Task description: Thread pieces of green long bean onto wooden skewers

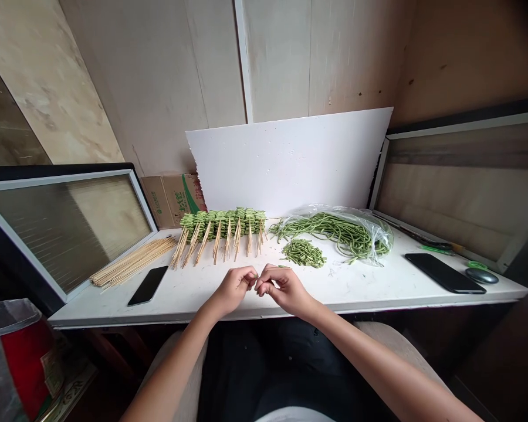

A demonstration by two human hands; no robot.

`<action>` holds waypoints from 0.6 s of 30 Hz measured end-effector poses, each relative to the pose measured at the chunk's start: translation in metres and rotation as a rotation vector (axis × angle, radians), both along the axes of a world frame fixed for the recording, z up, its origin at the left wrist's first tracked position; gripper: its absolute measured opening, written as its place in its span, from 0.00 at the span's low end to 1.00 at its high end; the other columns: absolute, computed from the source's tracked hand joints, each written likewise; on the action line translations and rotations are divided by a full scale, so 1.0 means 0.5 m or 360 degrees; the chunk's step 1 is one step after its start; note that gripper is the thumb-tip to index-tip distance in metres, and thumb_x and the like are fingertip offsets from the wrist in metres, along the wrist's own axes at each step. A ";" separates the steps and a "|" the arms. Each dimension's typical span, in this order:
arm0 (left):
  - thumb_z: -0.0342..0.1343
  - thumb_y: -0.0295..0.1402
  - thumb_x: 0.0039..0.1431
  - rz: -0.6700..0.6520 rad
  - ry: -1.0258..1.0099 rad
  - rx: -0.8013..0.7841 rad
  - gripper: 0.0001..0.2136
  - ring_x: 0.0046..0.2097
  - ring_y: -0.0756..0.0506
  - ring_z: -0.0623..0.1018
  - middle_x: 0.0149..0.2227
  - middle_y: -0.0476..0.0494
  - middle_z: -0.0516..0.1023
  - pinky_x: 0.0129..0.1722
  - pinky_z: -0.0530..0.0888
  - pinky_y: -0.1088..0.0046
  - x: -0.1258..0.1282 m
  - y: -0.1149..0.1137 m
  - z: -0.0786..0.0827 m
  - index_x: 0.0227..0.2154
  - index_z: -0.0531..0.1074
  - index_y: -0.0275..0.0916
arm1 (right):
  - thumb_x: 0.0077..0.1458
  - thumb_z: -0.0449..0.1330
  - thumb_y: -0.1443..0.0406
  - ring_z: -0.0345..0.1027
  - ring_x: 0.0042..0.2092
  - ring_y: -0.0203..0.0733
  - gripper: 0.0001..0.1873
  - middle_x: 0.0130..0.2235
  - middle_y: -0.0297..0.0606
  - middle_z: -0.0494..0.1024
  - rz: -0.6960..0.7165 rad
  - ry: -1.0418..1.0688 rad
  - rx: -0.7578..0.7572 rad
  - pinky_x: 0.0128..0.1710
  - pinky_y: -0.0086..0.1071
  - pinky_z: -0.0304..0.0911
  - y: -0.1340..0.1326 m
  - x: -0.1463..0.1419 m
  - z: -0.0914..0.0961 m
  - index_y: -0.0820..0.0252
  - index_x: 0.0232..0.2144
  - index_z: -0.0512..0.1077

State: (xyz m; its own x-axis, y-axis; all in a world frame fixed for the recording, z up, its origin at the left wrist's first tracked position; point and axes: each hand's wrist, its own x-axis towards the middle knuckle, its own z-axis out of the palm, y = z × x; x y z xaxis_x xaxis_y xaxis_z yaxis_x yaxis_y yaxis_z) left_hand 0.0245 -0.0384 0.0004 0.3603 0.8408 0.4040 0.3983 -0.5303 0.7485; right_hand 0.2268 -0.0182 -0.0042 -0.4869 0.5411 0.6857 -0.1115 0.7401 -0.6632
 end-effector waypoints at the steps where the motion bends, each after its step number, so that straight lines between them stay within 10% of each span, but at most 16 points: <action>1: 0.47 0.38 0.72 0.0007 -0.0084 -0.0025 0.17 0.30 0.48 0.67 0.26 0.49 0.67 0.34 0.65 0.71 -0.005 0.004 -0.001 0.27 0.67 0.39 | 0.66 0.64 0.52 0.75 0.35 0.42 0.18 0.31 0.41 0.81 -0.0053 0.0026 0.0001 0.39 0.36 0.71 0.001 -0.001 0.000 0.58 0.31 0.81; 7: 0.51 0.55 0.70 -0.0079 -0.0677 -0.0318 0.23 0.30 0.45 0.76 0.22 0.50 0.69 0.39 0.72 0.66 -0.018 0.026 -0.005 0.33 0.67 0.38 | 0.58 0.70 0.50 0.77 0.32 0.43 0.17 0.35 0.43 0.85 -0.0412 0.0188 -0.0230 0.31 0.35 0.72 0.084 0.038 -0.019 0.58 0.37 0.84; 18: 0.64 0.50 0.63 0.0054 -0.1075 -0.0608 0.20 0.34 0.46 0.80 0.31 0.46 0.76 0.41 0.76 0.66 -0.041 0.066 -0.063 0.36 0.70 0.36 | 0.50 0.72 0.53 0.82 0.43 0.55 0.18 0.41 0.50 0.87 -0.1068 -0.0090 -0.0567 0.44 0.43 0.75 0.245 0.232 -0.030 0.62 0.37 0.85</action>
